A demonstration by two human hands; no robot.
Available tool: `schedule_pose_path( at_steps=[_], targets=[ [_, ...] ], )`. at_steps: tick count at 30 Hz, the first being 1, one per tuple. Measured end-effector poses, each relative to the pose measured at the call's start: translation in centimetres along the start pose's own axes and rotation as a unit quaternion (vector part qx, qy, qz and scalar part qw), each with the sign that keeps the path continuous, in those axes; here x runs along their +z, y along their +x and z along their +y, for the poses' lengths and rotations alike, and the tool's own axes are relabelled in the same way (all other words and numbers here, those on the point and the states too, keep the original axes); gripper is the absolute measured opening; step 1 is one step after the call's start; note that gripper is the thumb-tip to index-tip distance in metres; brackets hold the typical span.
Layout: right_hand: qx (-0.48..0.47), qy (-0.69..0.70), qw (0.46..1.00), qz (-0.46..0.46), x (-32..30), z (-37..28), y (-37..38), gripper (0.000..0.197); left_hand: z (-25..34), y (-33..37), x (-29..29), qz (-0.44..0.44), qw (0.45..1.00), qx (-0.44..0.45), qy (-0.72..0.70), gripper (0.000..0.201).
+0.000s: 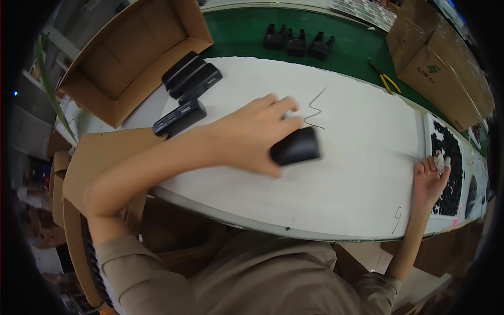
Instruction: The person applies glue from a bottle to plastic casing components, then assembles the components by hand to form an electronic device housing.
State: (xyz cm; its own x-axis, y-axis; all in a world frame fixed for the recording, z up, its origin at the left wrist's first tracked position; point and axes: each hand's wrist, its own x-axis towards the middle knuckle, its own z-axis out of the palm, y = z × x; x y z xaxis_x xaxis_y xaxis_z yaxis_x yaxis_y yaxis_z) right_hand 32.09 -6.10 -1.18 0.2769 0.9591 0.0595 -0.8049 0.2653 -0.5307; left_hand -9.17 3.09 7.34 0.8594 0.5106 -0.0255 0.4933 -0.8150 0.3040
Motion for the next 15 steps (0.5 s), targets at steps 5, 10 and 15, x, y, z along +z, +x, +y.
schedule_pose_path(
  at_steps=[5, 10, 15],
  targets=[
    [0.002, 0.003, 1.000, 0.015, 1.0, 0.6, 0.1, 0.033, 0.2, 9.9, 2.9, 0.034, 0.997, 0.067, -0.006, 0.051],
    [-0.007, -0.004, 1.000, 0.008, 1.2, 0.4, -0.3, 0.036, 0.7, 13.8, 3.4, -0.006, 0.975, 0.090, -0.203, 0.065],
    [-0.056, 0.007, 0.998, 0.003, 1.1, 0.5, -0.2, 0.033, -4.0, 13.8, 0.8, -0.103, 0.973, 0.061, -0.196, 0.085]
  ],
)
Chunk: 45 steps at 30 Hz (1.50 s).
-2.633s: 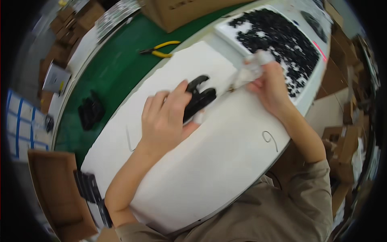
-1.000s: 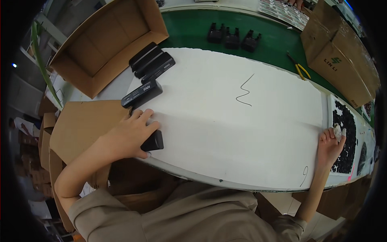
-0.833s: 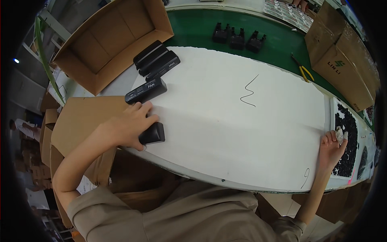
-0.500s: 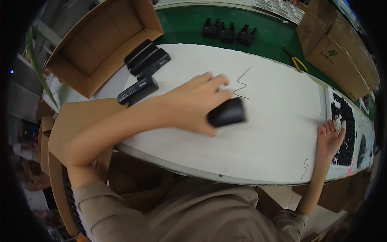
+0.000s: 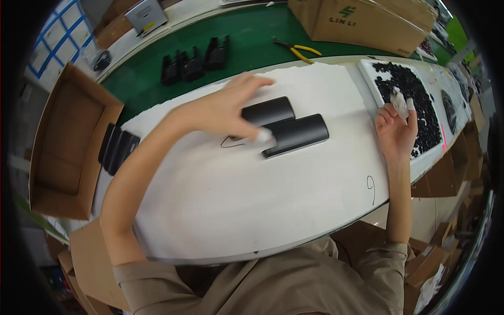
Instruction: The person applies glue from a bottle to plastic casing components, then assembles the components by hand to form an electronic device housing.
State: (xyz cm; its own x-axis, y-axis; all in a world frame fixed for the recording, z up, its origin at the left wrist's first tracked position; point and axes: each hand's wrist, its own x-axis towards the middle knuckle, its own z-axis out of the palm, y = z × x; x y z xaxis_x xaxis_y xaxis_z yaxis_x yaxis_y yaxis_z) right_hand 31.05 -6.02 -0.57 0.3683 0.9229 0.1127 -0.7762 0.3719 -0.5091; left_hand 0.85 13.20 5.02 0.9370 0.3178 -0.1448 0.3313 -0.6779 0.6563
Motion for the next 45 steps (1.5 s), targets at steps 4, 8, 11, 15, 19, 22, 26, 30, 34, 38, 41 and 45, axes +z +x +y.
schedule_pose_path(
  at_steps=[4, 8, 11, 15, 19, 22, 26, 30, 34, 38, 41, 45],
  targets=[
    [-0.051, -0.015, 0.998, -0.020, -0.4, -1.0, -0.2, 0.033, -0.3, -2.0, -0.5, -0.036, 0.984, -0.004, 0.173, 0.087],
    [-0.066, -0.026, 0.997, -0.001, 0.1, -0.6, 0.0, 0.038, -0.2, -2.6, 0.0, -0.016, 0.988, -0.026, 0.149, 0.067],
    [-0.049, -0.026, 0.997, -0.048, 0.1, -0.4, 0.1, 0.044, -0.3, -2.7, 0.1, 0.001, 0.992, -0.016, 0.123, 0.057],
    [-0.046, -0.037, 0.997, -0.049, -0.1, -0.5, -0.1, 0.046, -0.2, -2.9, 0.4, 0.043, 0.993, -0.024, 0.104, 0.048],
    [-0.039, -0.053, 0.996, -0.054, 0.2, -0.3, -0.1, 0.046, 1.4, -2.3, 0.8, 0.095, 0.985, -0.103, 0.102, 0.044],
    [-0.032, -0.058, 0.997, -0.050, 0.1, -0.4, 0.0, 0.046, 1.4, -1.4, 1.4, 0.125, 0.985, -0.088, 0.080, 0.044],
    [-0.032, -0.045, 0.998, -0.042, 0.3, -0.6, 0.1, 0.046, 0.8, 0.1, 1.3, 0.086, 0.996, -0.012, -0.014, 0.050],
    [-0.035, -0.044, 0.998, 0.007, 0.9, -0.2, -0.4, 0.047, -0.3, 0.3, 2.2, 0.068, 0.989, 0.126, 0.042, 0.087],
    [-0.030, -0.041, 0.999, 0.007, 0.7, -0.1, -0.5, 0.043, 1.9, -0.8, 5.2, 0.089, 0.973, 0.072, 0.199, 0.115],
    [-0.035, -0.048, 0.998, 0.020, 1.2, -0.4, -0.7, 0.034, 2.8, -0.1, 7.6, 0.208, 0.953, 0.079, 0.207, 0.105],
    [-0.042, -0.051, 0.997, 0.033, 1.7, -0.2, -0.7, 0.029, 2.8, 0.5, 7.8, 0.229, 0.960, 0.056, 0.152, 0.091],
    [-0.035, -0.024, 0.998, 0.041, 1.6, -0.1, -0.5, 0.028, 3.3, 0.6, 5.8, 0.252, 0.955, 0.073, 0.140, 0.076]
  ],
)
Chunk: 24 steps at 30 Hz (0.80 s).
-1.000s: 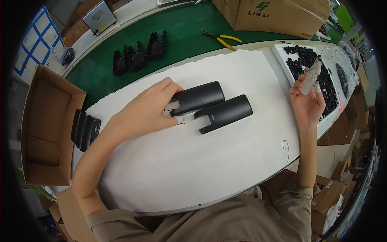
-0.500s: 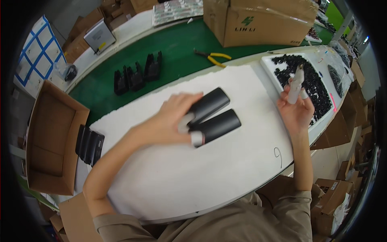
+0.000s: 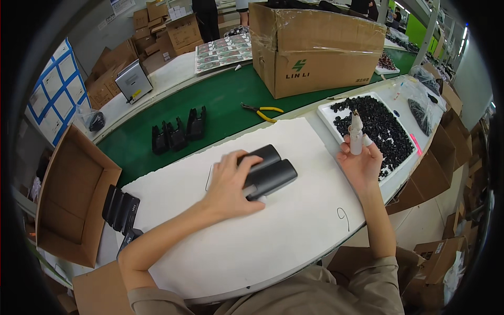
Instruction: The person applies glue from a bottle to plastic casing components, then assembles the components by hand to form an electronic device housing.
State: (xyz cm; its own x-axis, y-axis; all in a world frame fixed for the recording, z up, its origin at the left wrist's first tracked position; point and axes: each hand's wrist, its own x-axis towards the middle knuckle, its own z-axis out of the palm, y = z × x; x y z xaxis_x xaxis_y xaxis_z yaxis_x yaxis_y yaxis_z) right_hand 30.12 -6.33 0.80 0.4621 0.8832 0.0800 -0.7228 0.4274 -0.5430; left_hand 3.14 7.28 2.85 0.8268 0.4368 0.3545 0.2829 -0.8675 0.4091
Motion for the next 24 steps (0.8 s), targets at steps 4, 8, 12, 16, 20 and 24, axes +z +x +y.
schedule_pose_path(
  at_steps=[4, 8, 12, 16, 20, 24],
  targets=[
    [-0.005, -0.006, 1.000, -0.013, -0.5, -0.1, 0.0, 0.037, 1.2, 2.0, -7.3, -0.095, 0.986, 0.027, 0.138, 0.060],
    [-0.010, -0.009, 1.000, 0.000, -0.6, -0.5, -0.2, 0.037, 4.1, 3.8, -11.5, -0.173, 0.905, 0.049, 0.385, 0.043],
    [-0.008, -0.013, 1.000, -0.013, -0.8, -0.2, 0.1, 0.038, 3.9, 6.8, -8.3, -0.439, 0.832, -0.019, 0.338, 0.047],
    [-0.046, -0.048, 0.997, -0.028, -0.4, 0.0, 0.1, 0.042, 4.2, 9.2, -3.1, -0.490, 0.805, 0.035, 0.331, 0.054],
    [-0.091, -0.140, 0.985, -0.045, -0.2, 0.3, 0.0, 0.046, 3.2, 9.5, -0.9, -0.410, 0.883, 0.076, 0.214, 0.072],
    [-0.148, -0.334, 0.930, -0.033, 0.1, 1.0, 0.5, 0.041, 1.4, 6.2, -1.7, -0.301, 0.938, 0.086, 0.146, 0.096]
  ],
)
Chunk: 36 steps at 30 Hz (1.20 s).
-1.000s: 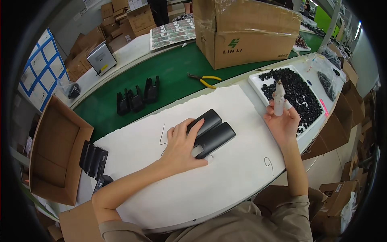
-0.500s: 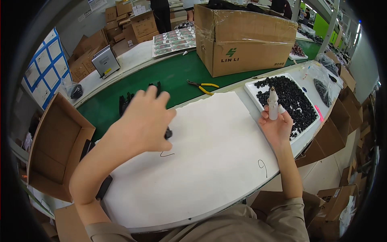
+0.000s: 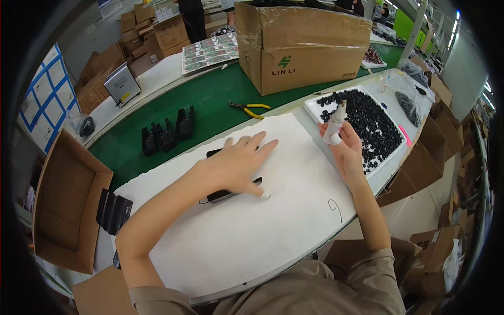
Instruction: The person applies glue from a bottle to plastic casing components, then assembles the components by hand to form an electronic device housing.
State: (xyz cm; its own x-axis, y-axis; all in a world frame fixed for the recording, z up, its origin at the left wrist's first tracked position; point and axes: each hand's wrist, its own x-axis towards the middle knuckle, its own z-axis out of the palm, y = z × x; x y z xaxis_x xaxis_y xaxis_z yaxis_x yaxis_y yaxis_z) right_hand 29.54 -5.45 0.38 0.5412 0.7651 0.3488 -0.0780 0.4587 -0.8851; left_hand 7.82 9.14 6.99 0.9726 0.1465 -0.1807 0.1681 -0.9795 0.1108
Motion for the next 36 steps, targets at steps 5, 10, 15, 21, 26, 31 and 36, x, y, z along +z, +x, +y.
schedule_pose_path(
  at_steps=[5, 10, 15, 21, 26, 31, 36],
  targets=[
    [-0.001, -0.106, 0.994, 0.008, 0.2, 0.0, 0.5, 0.039, -0.4, -3.7, 2.2, 0.040, 0.997, -0.067, -0.023, 0.107],
    [-0.032, -0.424, 0.905, -0.015, 0.4, 0.2, 2.3, 0.034, -2.1, -5.4, 2.4, 0.019, 0.999, -0.035, -0.022, 0.081],
    [-0.084, -0.618, 0.782, -0.012, -3.0, 2.0, 4.2, 0.038, -1.0, -6.1, 0.9, -0.032, 0.998, -0.058, -0.009, 0.079],
    [-0.033, -0.638, 0.769, -0.020, -4.5, 1.8, 4.6, 0.042, -1.9, -5.5, -0.4, -0.061, 0.985, -0.108, -0.119, 0.061],
    [-0.054, -0.642, 0.764, -0.038, -4.4, 0.6, 3.8, 0.044, -5.4, -5.7, 0.3, -0.006, 0.941, -0.102, -0.322, 0.043],
    [-0.059, -0.637, 0.767, -0.039, -3.9, 0.9, 3.7, 0.044, -6.8, -5.4, 1.2, -0.038, 0.938, -0.144, -0.313, 0.035],
    [-0.051, -0.641, 0.765, -0.036, -4.5, 1.1, 3.8, 0.047, -6.1, -4.0, 1.8, 0.056, 0.958, -0.149, -0.240, 0.019]
  ],
)
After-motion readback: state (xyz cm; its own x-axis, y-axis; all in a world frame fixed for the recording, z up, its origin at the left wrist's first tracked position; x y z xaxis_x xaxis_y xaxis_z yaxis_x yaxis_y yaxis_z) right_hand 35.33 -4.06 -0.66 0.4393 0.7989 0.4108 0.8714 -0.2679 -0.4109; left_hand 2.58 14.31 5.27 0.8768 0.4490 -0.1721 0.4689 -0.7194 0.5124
